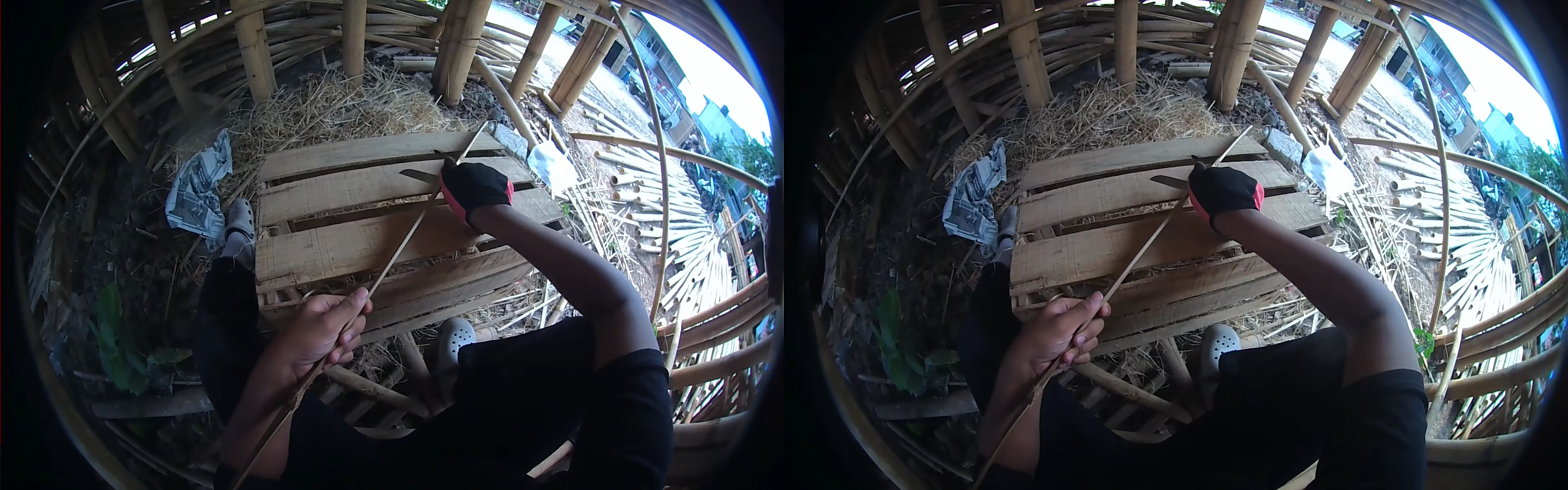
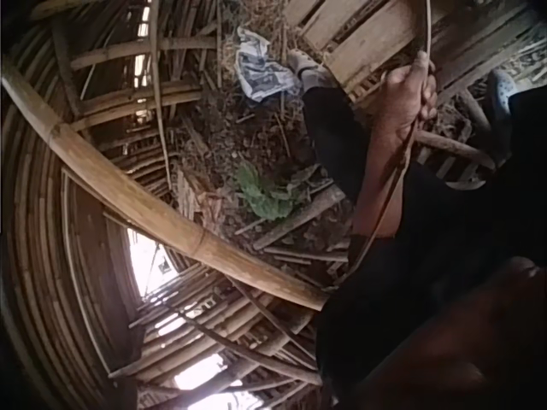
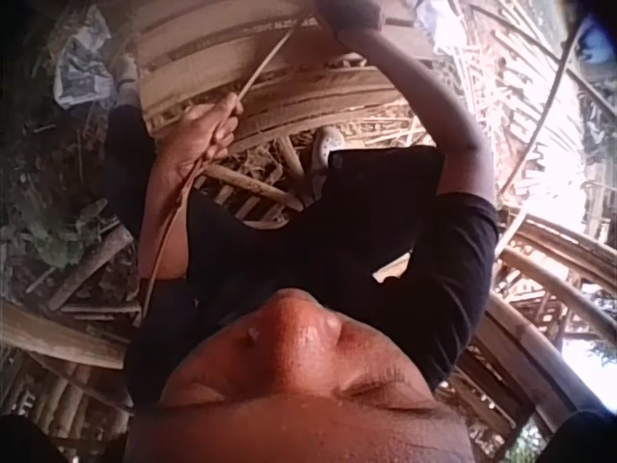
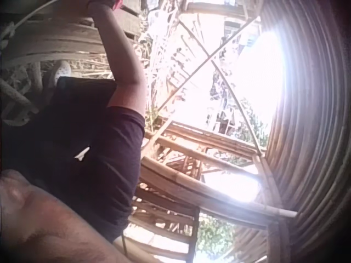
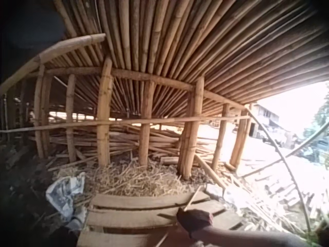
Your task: Using a small knife to strip or smooth a thin piece of bamboo.
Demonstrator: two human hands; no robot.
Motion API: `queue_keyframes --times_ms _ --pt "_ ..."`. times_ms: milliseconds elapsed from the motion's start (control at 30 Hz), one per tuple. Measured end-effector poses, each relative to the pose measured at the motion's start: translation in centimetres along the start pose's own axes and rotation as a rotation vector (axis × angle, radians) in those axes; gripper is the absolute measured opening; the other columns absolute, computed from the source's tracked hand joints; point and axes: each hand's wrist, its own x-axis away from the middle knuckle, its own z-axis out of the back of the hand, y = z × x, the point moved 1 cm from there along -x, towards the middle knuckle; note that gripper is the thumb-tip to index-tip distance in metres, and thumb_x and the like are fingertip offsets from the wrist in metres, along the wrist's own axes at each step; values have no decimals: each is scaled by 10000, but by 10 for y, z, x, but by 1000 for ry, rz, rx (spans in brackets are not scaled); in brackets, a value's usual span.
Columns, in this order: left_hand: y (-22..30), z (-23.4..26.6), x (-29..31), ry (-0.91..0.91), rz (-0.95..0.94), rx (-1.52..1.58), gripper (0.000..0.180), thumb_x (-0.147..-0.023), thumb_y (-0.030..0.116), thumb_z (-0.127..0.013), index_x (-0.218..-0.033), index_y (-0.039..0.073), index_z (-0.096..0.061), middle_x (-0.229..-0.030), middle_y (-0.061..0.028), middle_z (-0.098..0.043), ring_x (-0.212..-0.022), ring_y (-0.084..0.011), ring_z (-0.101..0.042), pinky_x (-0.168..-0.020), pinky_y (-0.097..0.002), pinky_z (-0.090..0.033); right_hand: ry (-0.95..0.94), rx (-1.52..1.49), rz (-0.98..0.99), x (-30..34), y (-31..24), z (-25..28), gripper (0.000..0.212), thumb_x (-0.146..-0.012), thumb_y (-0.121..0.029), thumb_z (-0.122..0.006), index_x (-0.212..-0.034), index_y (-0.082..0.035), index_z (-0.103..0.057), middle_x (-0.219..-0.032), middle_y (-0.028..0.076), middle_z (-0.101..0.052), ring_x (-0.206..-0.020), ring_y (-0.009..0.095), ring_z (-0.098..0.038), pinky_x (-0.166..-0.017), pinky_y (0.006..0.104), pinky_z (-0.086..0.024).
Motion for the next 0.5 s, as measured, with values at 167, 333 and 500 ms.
queue_keyframes --times_ms 167,333,500 --pt "0 3 -2 -22 -16 26 291 -1051 347 -473 -991 65 -513 -559 57 -398 -376 -19 -353 -369 -177 -295 26 -11 19 -1 11 -1 613 -1017 -437 -248 -916 -62 -723 -956 153 -725 -896 363 -686 -813 481 -507" --pt "1 1 -1 -7 3 15 296 -1052 353 -468 -988 68 -512 -558 58 -395 -378 -19 -355 -365 -177 -294 -9 -40 25 12 1 2 627 -1015 -447 -244 -924 -41 -714 -928 163 -723 -877 378 -684 -827 488 -502" --pt "-1 4 -2 -12 -2 25 299 -1055 355 -458 -988 68 -510 -558 60 -395 -371 -20 -355 -360 -174 -297 -33 -33 18 14 -7 3 628 -1015 -446 -240 -928 -56 -724 -955 185 -718 -924 380 -679 -860 489 -492"
